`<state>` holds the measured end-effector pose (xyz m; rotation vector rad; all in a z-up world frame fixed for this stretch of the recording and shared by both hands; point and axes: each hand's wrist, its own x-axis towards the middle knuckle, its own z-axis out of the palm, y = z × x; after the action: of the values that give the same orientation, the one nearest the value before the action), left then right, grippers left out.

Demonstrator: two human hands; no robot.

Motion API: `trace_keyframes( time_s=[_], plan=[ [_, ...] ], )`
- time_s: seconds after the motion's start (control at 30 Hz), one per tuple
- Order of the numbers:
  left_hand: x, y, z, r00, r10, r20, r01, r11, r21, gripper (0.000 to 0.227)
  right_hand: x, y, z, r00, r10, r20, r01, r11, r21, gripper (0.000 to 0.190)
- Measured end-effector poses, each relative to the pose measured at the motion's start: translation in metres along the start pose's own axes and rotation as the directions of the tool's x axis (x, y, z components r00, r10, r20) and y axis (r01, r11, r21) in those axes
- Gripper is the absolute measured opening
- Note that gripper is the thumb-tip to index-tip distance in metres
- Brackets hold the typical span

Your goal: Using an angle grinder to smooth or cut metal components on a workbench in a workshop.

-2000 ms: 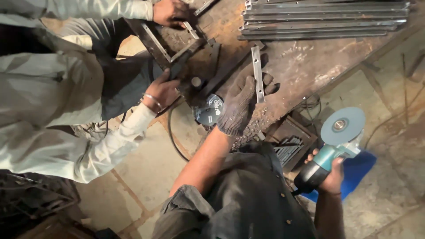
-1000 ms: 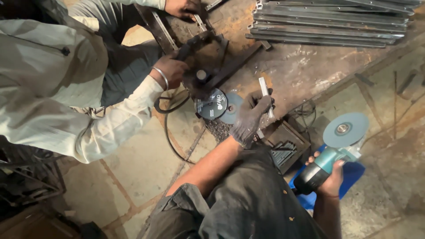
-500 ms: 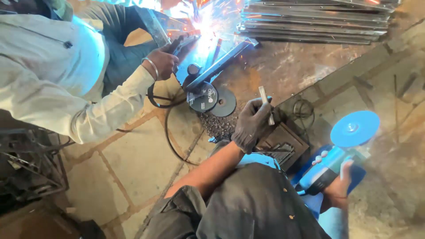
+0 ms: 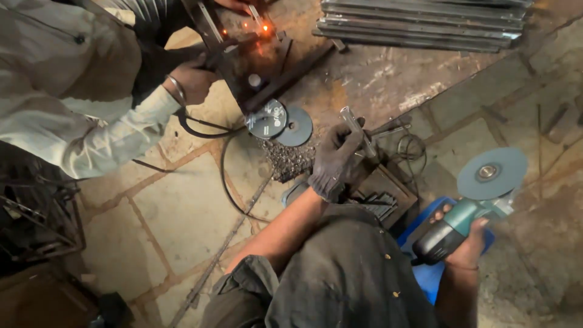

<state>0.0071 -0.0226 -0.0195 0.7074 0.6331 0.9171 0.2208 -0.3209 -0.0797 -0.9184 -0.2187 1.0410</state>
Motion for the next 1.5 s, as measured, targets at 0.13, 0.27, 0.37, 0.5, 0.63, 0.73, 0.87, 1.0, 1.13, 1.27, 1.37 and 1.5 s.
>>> trace_keyframes(
  time_s=[0.13,0.27,0.37,0.5,0.63,0.73,0.87,1.0,1.13,1.27,1.37,1.5],
  plan=[
    [0.0,-0.025,-0.01,0.999,0.043,-0.012,-0.041,0.995,0.086,0.019,-0.005,-0.004,-0.01,1.0,0.008,-0.023,-0.009,1.0,-0.008,0.068],
    [-0.001,-0.014,0.006,0.999,0.035,-0.038,-0.032,0.997,0.074,0.019,-0.008,-0.005,-0.019,0.997,-0.014,-0.076,0.008,0.997,-0.077,0.071],
    [-0.004,-0.006,0.021,0.997,-0.04,-0.071,0.041,0.999,0.015,0.021,-0.019,-0.003,-0.037,0.995,-0.022,-0.101,0.014,0.997,-0.074,0.072],
    [-0.014,0.037,0.053,0.982,-0.152,-0.108,0.143,0.986,-0.086,0.024,-0.021,0.0,-0.057,0.996,0.011,-0.087,-0.01,1.0,0.011,0.075],
    [-0.008,0.012,0.044,0.983,-0.143,-0.114,0.132,0.987,-0.092,0.029,-0.031,-0.001,-0.051,0.99,0.009,-0.141,-0.013,0.999,-0.029,0.075],
    [-0.003,0.002,0.038,0.993,-0.061,-0.106,0.06,0.998,-0.008,0.038,-0.029,-0.001,-0.051,0.99,-0.019,-0.137,0.01,0.997,-0.071,0.075],
    [-0.003,-0.004,0.035,0.983,-0.151,-0.1,0.147,0.988,-0.047,0.039,-0.035,0.0,-0.048,0.993,-0.01,-0.117,0.001,0.997,-0.075,0.075],
    [-0.001,-0.018,0.028,0.985,-0.135,-0.109,0.139,0.99,0.03,0.037,-0.034,-0.002,-0.051,0.99,-0.009,-0.14,-0.003,0.997,-0.082,0.073],
    [-0.008,-0.009,0.028,0.98,-0.162,-0.119,0.164,0.987,0.004,0.035,-0.034,-0.003,-0.053,0.991,0.016,-0.135,-0.026,0.997,-0.075,0.072],
    [-0.013,-0.008,0.026,0.985,-0.153,-0.084,0.159,0.985,0.064,0.03,-0.032,-0.004,-0.053,0.989,-0.014,-0.147,0.009,0.999,-0.036,0.083],
    [-0.014,-0.009,0.026,0.981,-0.149,-0.123,0.155,0.987,0.04,0.03,-0.028,-0.006,-0.057,0.99,0.018,-0.14,-0.021,1.0,-0.018,0.079],
    [-0.014,-0.012,0.022,0.982,-0.121,-0.146,0.116,0.992,-0.04,0.034,-0.022,-0.004,-0.06,0.987,0.052,-0.155,-0.057,0.998,-0.026,0.076]
  ],
)
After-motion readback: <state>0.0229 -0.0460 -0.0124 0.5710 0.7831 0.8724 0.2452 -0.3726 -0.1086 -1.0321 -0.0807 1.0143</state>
